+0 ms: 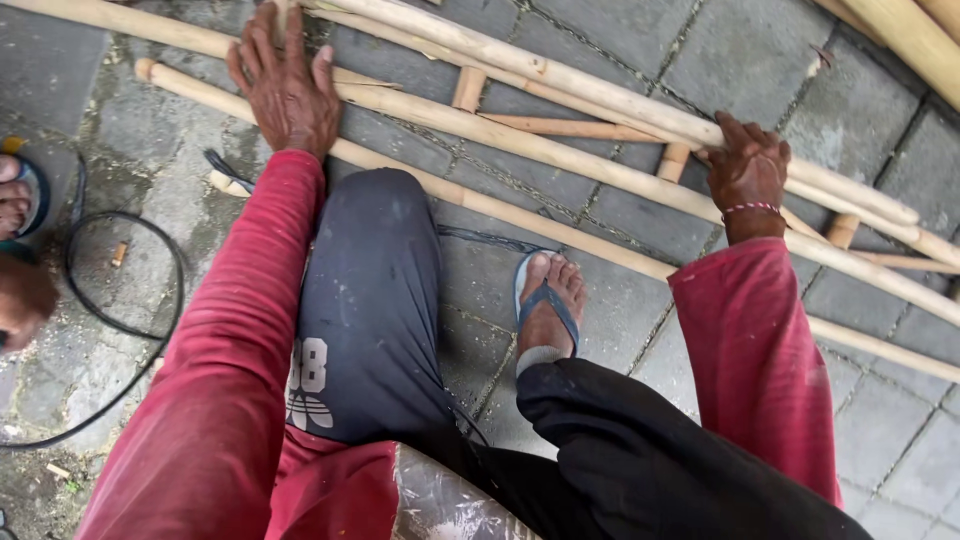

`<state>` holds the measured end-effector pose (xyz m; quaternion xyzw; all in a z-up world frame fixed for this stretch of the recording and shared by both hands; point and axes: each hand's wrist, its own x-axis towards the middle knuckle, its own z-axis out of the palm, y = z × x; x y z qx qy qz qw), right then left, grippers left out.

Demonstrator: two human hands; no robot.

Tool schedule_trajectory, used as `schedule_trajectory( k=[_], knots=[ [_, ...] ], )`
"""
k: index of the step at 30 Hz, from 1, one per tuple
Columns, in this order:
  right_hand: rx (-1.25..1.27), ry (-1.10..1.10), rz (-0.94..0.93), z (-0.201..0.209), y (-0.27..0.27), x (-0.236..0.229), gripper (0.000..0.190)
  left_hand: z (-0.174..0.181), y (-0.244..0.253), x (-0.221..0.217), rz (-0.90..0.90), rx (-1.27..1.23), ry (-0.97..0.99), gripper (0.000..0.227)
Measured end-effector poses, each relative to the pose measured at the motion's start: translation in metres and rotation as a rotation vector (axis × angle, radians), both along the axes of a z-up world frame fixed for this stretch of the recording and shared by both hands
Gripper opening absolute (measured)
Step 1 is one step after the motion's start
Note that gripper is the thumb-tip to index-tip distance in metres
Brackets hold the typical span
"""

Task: The person assembles a curved bamboo structure by hand and with a power drill on a stone-paved floor.

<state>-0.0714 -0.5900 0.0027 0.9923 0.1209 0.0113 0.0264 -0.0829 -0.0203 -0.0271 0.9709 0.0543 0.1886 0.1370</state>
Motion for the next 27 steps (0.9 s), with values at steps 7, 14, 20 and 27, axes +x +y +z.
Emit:
schedule_trajectory(
  k=[7, 14, 20, 27],
  knots=[
    [0.025, 0.027, -0.060, 0.004, 0.008, 0.002, 0.052, 0.014, -0.006, 0.005, -0.110, -0.018, 0.008, 0.045],
    [0.082, 0.031, -0.059, 0.011, 0.010, 0.000, 0.053, 0.017, -0.049, 0.045, -0.582, 0.016, -0.100, 0.051],
    [0.016, -0.015, 0.018, 0.000, 0.004, 0.000, 0.053, 0.007, -0.039, 0.052, -0.370, 0.044, -0.092, 0.058],
    [0.016, 0.025, -0.016, -0.002, -0.003, 0.000, 0.053, 0.000, -0.007, 0.041, 0.189, -0.124, 0.004, 0.075]
  ],
)
